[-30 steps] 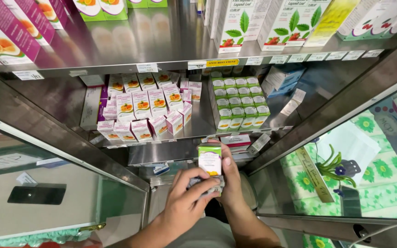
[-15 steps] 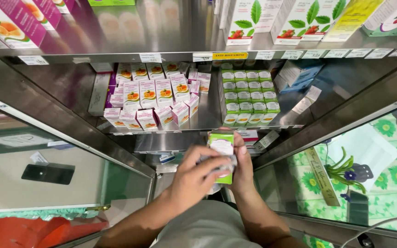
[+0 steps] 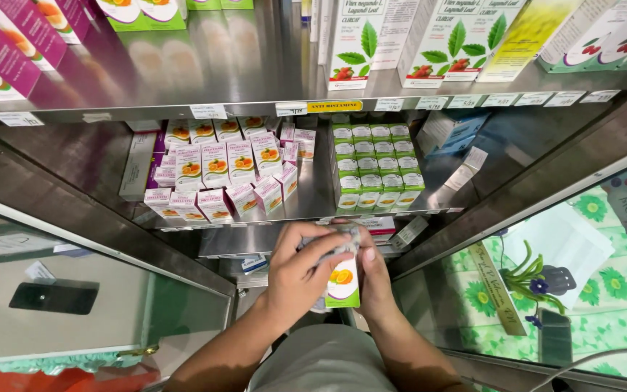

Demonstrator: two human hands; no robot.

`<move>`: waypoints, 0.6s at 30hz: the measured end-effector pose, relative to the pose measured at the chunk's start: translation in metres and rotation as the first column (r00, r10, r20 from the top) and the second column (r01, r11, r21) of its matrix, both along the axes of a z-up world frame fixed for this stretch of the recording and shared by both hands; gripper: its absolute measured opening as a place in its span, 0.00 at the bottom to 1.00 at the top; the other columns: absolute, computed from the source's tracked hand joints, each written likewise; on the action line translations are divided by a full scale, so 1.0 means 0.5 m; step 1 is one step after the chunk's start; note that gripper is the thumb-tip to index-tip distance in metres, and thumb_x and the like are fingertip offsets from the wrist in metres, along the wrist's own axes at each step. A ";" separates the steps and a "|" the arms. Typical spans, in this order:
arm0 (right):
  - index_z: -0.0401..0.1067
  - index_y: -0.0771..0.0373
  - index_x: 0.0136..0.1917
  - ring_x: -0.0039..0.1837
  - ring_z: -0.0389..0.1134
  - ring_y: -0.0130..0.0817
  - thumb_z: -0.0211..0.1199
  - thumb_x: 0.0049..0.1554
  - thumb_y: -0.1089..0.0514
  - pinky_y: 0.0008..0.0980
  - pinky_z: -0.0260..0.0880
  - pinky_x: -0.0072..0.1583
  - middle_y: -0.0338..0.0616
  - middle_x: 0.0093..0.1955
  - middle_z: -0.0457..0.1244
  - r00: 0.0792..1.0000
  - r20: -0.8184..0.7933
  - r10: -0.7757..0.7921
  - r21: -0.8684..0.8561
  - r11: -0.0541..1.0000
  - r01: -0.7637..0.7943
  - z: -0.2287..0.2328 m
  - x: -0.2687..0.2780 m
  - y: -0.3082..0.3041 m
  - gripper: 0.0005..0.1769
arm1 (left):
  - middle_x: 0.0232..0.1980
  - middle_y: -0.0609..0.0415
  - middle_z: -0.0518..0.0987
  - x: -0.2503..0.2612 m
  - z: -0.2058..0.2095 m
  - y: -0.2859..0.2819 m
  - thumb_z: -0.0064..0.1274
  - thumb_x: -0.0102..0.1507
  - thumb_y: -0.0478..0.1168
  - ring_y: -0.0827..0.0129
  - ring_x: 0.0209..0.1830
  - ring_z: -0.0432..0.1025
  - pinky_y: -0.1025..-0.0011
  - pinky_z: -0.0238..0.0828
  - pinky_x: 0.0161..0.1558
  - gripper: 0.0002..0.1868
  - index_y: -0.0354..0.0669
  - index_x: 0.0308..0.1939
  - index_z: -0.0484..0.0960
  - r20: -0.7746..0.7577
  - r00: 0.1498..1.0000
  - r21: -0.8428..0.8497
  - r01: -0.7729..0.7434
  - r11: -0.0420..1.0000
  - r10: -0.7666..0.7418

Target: The person is wiping down boxes of medication on a pharmacy shelf using a cleaning cloth.

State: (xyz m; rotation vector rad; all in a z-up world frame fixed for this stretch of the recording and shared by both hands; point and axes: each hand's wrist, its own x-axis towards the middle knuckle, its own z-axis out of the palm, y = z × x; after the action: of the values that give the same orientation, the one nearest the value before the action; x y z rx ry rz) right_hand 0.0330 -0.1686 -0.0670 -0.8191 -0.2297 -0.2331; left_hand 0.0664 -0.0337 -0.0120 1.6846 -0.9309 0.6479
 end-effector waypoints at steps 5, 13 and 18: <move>0.65 0.67 0.67 0.53 0.68 0.34 0.59 0.60 0.32 0.31 0.69 0.54 0.49 0.53 0.67 0.996 -0.023 -0.083 -0.116 0.990 0.080 0.023 0.007 -0.029 0.39 | 0.46 0.52 0.77 -0.033 -0.050 -0.035 0.74 0.53 0.33 0.63 0.43 0.71 0.69 0.71 0.45 0.22 0.46 0.50 0.84 0.037 0.998 0.016 -0.055 0.998 0.055; 0.62 0.69 0.72 0.70 0.64 0.43 0.54 0.68 0.43 0.40 0.64 0.69 0.57 0.71 0.61 0.986 0.142 0.083 0.018 0.996 -0.087 -0.016 0.021 -0.033 0.31 | 0.48 0.51 0.77 0.020 0.007 -0.025 0.73 0.54 0.29 0.61 0.49 0.75 0.68 0.77 0.51 0.23 0.42 0.52 0.85 0.017 0.999 0.001 -0.050 0.999 0.050; 0.63 0.66 0.69 0.53 0.68 0.34 0.52 0.65 0.36 0.32 0.68 0.52 0.51 0.58 0.66 0.998 0.067 0.011 -0.077 0.997 -0.006 0.009 0.027 -0.040 0.34 | 0.48 0.51 0.77 -0.037 -0.033 -0.038 0.72 0.54 0.30 0.61 0.47 0.73 0.68 0.77 0.48 0.23 0.45 0.51 0.84 0.018 0.998 0.017 -0.055 0.998 0.055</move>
State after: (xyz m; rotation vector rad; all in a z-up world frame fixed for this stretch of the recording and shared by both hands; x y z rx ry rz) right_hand 0.0466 -0.1885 -0.0625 -0.8876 -0.3067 -0.2455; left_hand 0.0479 -0.0525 -0.0287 1.7276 -0.9080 0.6937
